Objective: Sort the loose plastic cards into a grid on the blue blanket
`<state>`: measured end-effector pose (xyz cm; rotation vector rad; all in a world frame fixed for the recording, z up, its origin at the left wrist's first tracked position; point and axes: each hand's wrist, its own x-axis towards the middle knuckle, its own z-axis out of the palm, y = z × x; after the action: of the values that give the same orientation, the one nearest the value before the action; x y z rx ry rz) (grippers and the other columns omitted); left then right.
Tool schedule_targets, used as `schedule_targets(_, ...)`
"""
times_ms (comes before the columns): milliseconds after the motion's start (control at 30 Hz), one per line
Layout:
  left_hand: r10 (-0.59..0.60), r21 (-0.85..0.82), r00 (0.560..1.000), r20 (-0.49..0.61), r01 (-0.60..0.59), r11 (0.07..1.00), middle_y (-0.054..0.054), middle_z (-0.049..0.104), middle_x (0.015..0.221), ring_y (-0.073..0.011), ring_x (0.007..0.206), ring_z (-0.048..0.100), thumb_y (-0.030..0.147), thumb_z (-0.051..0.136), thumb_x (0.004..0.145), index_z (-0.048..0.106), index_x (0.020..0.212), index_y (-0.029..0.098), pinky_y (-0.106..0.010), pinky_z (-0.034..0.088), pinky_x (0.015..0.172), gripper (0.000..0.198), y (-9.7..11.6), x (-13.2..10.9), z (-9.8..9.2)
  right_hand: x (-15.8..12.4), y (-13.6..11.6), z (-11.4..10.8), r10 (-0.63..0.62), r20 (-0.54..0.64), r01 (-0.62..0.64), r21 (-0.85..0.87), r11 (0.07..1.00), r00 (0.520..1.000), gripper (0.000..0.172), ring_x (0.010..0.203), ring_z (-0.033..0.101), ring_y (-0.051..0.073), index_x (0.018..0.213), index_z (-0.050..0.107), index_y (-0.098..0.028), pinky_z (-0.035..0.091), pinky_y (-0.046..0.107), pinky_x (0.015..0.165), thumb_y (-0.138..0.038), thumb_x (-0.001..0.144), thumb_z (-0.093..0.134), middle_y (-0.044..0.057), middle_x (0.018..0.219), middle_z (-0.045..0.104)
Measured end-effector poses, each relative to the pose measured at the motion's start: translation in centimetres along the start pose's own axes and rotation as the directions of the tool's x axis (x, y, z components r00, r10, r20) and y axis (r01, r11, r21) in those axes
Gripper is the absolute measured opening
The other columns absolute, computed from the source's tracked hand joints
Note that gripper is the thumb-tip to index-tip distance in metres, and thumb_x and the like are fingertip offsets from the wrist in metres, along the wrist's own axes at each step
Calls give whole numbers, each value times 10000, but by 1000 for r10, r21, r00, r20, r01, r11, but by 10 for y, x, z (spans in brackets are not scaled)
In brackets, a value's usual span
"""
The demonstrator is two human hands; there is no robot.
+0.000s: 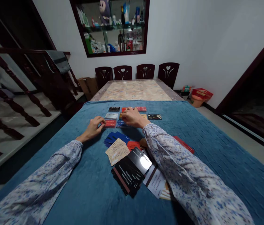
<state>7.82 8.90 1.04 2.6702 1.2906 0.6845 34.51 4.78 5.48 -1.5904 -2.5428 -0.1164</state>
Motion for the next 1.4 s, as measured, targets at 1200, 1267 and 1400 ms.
schedule_targets(1200,182,-22,981,67,-181,983,-70,679,1082,-241,1043,593,261,572,959,681,1021,189,-487,331,1012,145,67,-96,2,-55,-31,43,-364,-117,382,286,879,924,212,987,527,250,1034,799,-247,426,422,896,-224,887,648,79,1134,745)
schedule_targets(1267,200,2,977,80,-201,980,-76,681,1085,-247,1031,588,311,588,953,679,1032,186,-499,326,1019,174,70,-98,-1,-56,-32,44,-369,-116,387,293,875,922,216,983,526,252,1033,798,-250,425,428,899,-230,892,636,80,1142,745)
schedule_targets(1400,239,51,965,110,-245,968,-87,688,1073,-267,1018,581,401,644,910,675,1036,178,-516,326,1011,258,79,-99,-4,-57,-32,46,-373,-109,388,308,869,922,227,998,529,258,1044,795,-249,424,434,908,-246,906,614,79,1158,747)
